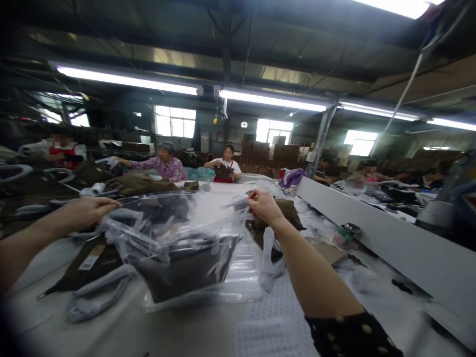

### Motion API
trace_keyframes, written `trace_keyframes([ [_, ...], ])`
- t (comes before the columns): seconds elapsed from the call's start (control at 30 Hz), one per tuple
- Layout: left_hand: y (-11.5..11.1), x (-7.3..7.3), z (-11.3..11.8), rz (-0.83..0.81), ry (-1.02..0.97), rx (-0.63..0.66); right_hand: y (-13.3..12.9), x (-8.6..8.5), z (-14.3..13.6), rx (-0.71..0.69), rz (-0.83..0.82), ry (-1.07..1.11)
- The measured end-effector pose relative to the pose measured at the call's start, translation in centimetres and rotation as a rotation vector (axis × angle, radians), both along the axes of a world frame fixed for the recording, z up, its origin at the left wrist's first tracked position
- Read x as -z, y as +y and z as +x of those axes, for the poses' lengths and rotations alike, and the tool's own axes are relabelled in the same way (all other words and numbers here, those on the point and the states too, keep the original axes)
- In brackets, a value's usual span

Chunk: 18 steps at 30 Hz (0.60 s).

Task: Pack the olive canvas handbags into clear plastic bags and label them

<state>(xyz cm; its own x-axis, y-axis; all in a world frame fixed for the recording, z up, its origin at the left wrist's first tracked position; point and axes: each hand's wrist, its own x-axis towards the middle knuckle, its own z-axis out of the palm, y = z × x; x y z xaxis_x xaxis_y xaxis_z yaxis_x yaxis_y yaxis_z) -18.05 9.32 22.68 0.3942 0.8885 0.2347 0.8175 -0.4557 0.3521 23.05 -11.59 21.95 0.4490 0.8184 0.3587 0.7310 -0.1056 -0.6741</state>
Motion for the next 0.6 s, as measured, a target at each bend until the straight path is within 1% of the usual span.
trace_keyframes([
  [0.07,0.0,-1.6,-0.8,-0.016,0.013,-0.006,-0.8,-1.3,0.2,-0.055,-0.009,0.093],
  [0.1,0.0,-2.0,-1.1,-0.017,0.001,-0.015,-1.1,-1.8,0.3,-0.079,-0.018,0.118],
  [0.13,0.0,-2.0,-1.3,-0.025,0.004,-0.02,-1.4,-1.9,0.3,-0.097,-0.038,0.137],
  [0.2,0.1,-1.5,-1.4,-0.088,0.137,0.012,-1.7,-1.7,0.2,-0.123,-0.131,0.146],
  [0.27,0.3,-0.3,-1.2,-0.192,0.308,0.069,-1.7,-0.8,0.0,-0.169,-0.28,0.117],
  [0.3,0.3,0.2,-1.1,-0.228,0.348,0.085,-1.7,-0.2,-0.1,-0.194,-0.324,0.104],
  [0.33,0.3,0.7,-1.0,-0.241,0.355,0.087,-1.6,0.3,-0.2,-0.213,-0.33,0.102],
  [0.43,0.2,1.4,-1.4,-0.237,0.316,0.037,-1.7,2.0,-0.3,-0.221,-0.226,0.162],
  [0.5,0.3,1.5,-2.4,-0.267,0.24,-0.009,-2.0,3.8,-0.1,-0.219,-0.073,0.293],
  [0.57,0.4,1.9,-4.0,-0.333,0.077,-0.052,-2.1,6.7,0.2,-0.28,0.153,0.499],
  [0.6,0.5,2.3,-4.9,-0.35,-0.083,-0.063,-2.2,8.5,0.2,-0.332,0.243,0.61],
])
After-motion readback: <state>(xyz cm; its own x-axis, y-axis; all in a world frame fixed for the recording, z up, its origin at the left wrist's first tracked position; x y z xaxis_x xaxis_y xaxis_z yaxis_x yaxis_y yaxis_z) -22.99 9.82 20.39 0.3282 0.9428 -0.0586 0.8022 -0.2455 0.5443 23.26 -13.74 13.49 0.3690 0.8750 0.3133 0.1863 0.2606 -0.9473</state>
